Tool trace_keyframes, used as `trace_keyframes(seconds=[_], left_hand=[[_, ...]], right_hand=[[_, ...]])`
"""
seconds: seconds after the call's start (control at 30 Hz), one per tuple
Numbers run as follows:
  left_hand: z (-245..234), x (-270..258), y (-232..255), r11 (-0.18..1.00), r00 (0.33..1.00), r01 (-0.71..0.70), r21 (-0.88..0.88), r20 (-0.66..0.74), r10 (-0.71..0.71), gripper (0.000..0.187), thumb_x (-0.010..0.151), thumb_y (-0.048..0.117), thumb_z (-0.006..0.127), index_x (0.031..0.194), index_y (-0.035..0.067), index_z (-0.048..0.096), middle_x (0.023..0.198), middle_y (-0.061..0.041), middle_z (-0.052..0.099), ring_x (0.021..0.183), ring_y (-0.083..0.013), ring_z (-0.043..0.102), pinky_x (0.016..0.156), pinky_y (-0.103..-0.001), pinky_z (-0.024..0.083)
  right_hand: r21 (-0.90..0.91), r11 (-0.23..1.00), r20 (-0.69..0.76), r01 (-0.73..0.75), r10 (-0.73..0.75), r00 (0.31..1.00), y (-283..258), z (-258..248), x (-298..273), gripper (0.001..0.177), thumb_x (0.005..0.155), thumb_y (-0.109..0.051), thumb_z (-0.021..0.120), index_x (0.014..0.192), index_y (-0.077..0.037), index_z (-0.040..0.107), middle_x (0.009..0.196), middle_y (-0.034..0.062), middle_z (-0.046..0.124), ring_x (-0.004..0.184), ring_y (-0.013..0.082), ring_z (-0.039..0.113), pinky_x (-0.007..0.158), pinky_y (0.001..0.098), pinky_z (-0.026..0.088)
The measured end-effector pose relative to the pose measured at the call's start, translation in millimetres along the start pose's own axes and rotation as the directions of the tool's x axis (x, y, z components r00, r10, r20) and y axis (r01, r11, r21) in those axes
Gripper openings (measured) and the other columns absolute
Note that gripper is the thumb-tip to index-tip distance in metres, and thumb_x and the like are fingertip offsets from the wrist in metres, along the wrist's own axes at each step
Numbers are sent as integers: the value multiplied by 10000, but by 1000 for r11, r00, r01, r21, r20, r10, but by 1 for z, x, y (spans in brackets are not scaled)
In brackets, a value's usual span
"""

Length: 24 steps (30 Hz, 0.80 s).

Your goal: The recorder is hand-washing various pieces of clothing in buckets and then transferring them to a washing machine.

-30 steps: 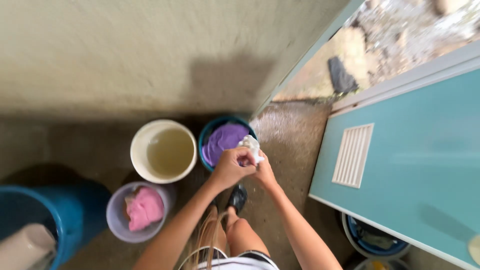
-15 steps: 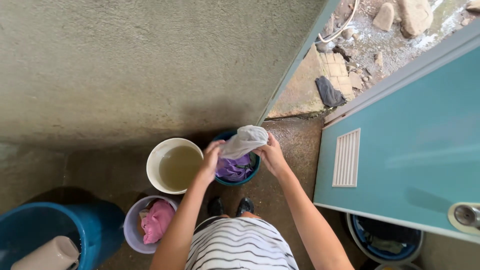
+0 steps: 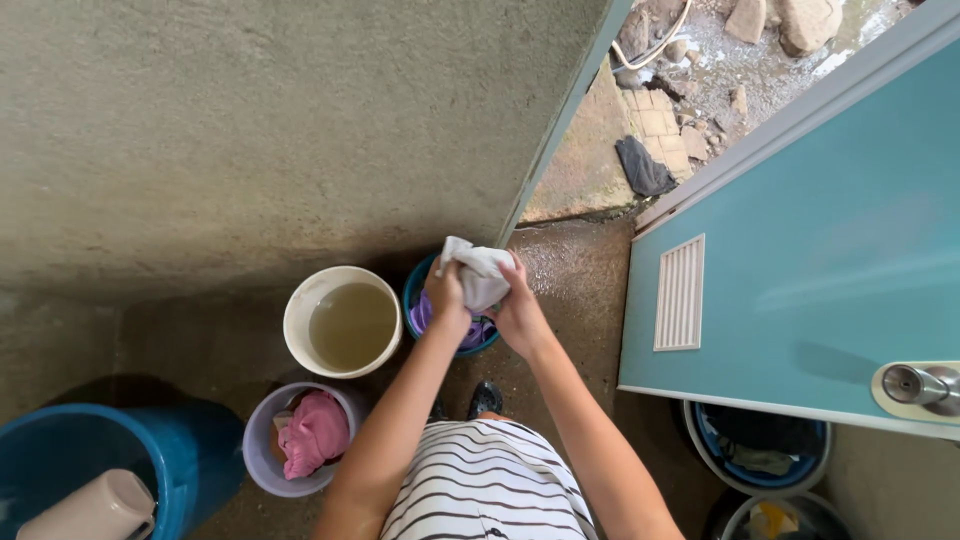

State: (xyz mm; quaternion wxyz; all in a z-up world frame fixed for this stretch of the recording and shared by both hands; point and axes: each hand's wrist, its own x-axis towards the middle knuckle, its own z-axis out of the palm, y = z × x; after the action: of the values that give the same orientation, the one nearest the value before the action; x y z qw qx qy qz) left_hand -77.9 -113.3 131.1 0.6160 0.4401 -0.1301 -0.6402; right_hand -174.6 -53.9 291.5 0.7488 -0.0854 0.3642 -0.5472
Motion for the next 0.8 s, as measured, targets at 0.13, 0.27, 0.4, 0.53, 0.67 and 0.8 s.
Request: trace_keyframes(seconds=[0.13, 0.27, 0.4, 0.53, 0.67, 0.8], left_hand=[[65, -87, 55, 931, 982, -184, 314, 12, 190, 250, 977, 92, 541, 1198, 53, 651, 1135, -109, 708, 1036, -225, 674, 872, -316, 552], [81, -116, 82, 508, 743, -664, 549, 411, 528, 290, 903, 7, 528, 1154, 33, 670, 1125, -120, 734, 1093, -267, 685, 989, -376, 496], [79, -124, 91, 115, 309, -950, 291, 819, 483, 180, 930, 7, 584, 981, 100, 730, 1086, -75, 752, 1130, -236, 698, 1084, -407, 514], [81, -122, 109, -160, 59, -981, 110, 953, 297, 41, 884, 90, 669, 888, 114, 702, 980, -42, 730, 1049, -215, 703, 1013, -392, 536], [76, -97, 95, -400, -194, -896, -194, 980, -42, 71, 770, 178, 680, 751, 131, 630, 775, -21, 657, 837, -214, 682, 824, -360, 560], [64, -65, 64, -524, -273, -763, -379, 923, -270, 141, 719, 245, 665, 658, 150, 580, 674, -6, 614, 714, -201, 662, 677, -365, 547]], right_hand=[[88, 994, -195, -69, 86, 977, 8, -32, 34, 520, 956, -439, 584, 1393, -187, 457, 1303, 99, 606, 1224, 299, 583, 1049, 528, 483], [400, 853, 82, -336, 332, 940, 4, -75, 79, 440, 964, -375, 634, 1216, -15, 618, 1245, 254, 652, 1105, 373, 676, 960, 442, 575], [103, 818, 152, -566, 550, 821, -35, -59, 79, 198, 985, -96, 680, 1131, 5, 592, 1252, 304, 646, 969, 330, 730, 820, 326, 644], [-500, 732, 138, -463, 595, 792, -66, 5, 61, 266, 857, -59, 730, 1103, -65, 631, 1127, 234, 692, 853, 268, 707, 715, 331, 610], [-953, 292, 108, -84, 583, 805, -63, 23, 76, 291, 752, -53, 781, 1039, -101, 768, 1070, 111, 751, 901, 222, 706, 757, 329, 585], [-987, -100, 79, 129, 400, 913, -20, -20, 132, 312, 635, -55, 797, 945, -83, 808, 987, 132, 789, 900, 267, 740, 791, 389, 588]])
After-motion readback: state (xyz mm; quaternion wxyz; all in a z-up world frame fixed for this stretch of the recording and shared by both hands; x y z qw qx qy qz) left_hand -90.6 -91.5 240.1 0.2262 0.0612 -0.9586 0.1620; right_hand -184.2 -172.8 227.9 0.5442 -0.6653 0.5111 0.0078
